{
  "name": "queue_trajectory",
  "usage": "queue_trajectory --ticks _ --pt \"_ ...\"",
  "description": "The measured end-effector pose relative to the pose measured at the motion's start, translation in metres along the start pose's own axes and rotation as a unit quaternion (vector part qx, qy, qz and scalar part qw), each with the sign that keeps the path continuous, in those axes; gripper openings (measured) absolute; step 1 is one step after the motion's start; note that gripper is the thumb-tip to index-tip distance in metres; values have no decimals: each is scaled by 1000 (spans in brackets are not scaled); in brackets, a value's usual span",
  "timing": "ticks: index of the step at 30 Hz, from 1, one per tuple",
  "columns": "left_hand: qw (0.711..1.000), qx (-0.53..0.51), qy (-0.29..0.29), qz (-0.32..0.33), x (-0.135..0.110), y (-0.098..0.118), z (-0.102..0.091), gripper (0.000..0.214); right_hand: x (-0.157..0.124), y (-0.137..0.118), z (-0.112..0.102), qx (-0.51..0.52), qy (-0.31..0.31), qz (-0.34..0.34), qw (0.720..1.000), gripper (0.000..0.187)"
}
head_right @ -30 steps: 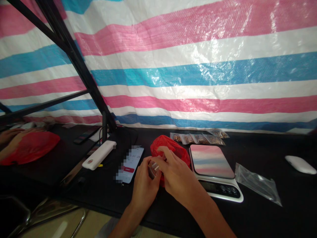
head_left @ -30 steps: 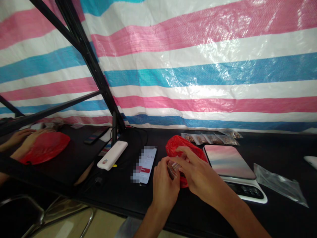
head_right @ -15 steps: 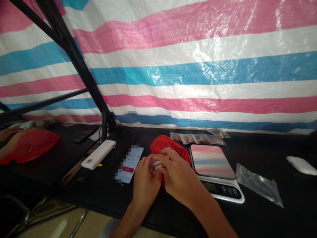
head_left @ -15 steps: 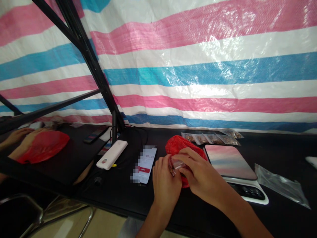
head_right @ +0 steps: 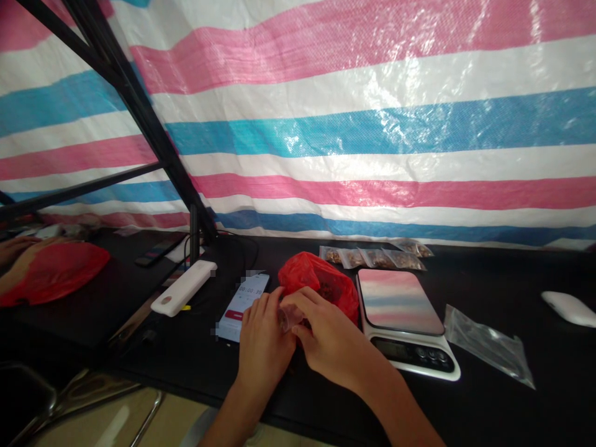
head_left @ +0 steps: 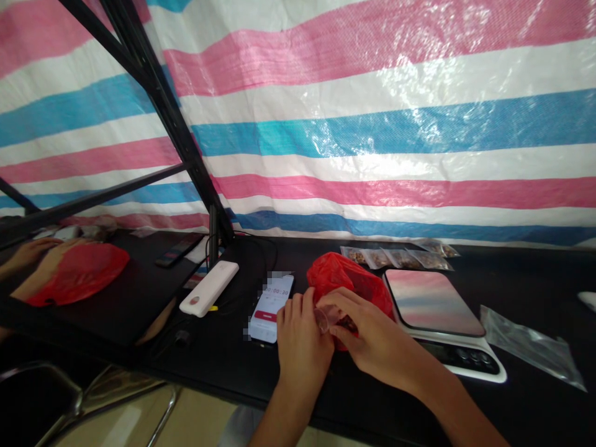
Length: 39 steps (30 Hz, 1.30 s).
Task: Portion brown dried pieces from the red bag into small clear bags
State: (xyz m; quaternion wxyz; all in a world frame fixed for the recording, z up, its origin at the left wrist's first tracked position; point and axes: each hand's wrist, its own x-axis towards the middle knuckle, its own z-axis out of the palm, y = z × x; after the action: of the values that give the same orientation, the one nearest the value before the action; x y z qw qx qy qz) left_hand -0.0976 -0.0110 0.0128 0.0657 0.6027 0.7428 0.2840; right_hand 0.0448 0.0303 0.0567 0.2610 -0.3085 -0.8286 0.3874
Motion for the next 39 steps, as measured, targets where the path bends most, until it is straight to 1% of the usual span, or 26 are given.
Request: queue_trajectory --ticks 3,5,8,10,13,16,18,21,23,25,27,29,31,34,36,39 --pt "999 36 -8 0 -1 1 -3 50 0 4 3 33 3 26 999 43" --pt "997 69 -19 0 -1 2 -5 51 -1 4 4 22 0 36 999 43" --pt "993 109 -42 3 -2 3 -8 51 -2 2 5 -11 0 21 1000 44" --pt "991 120 -52 2 -2 4 -10 53 -2 2 6 -7 3 20 1000 44" --pt "992 117 -45 -4 -3 2 -10 60 -2 5 5 14 -8 37 999 44" --pt "997 73 -19 -3 -4 -2 -6 59 -1 7 1 19 -8 57 998 41" --pt "1000 10 5 7 -5 -6 -3 52 0 7 -4 12 17 56 998 36" --pt "995 -94 39 19 -5 -12 -1 40 -1 3 -8 -16 49 28 998 34" --pt "987 -149 50 25 -5 -14 0 38 -2 -1 -9 -34 47 3 998 39" --pt "981 -186 49 29 -4 -15 1 38 -4 -6 -7 -53 45 -26 997 44" --pt "977 -210 42 19 -4 -15 2 35 -5 -10 -4 -69 61 -48 995 47" --pt "973 -226 36 4 -4 -15 3 32 -5 -12 -3 -73 77 -53 993 46" --pt "972 -231 38 -5 -5 -16 3 31 -4 -12 -1 -79 80 -49 992 46" --pt "973 -226 45 -4 -5 -15 4 36 -3 -9 3 -125 74 -62 987 51" --pt "971 -233 46 -3 -5 -13 4 36 -2 -6 6 -170 86 -92 977 58" --pt "964 -261 53 -3 -4 -11 6 24 -2 -4 8 -241 99 -147 954 67"
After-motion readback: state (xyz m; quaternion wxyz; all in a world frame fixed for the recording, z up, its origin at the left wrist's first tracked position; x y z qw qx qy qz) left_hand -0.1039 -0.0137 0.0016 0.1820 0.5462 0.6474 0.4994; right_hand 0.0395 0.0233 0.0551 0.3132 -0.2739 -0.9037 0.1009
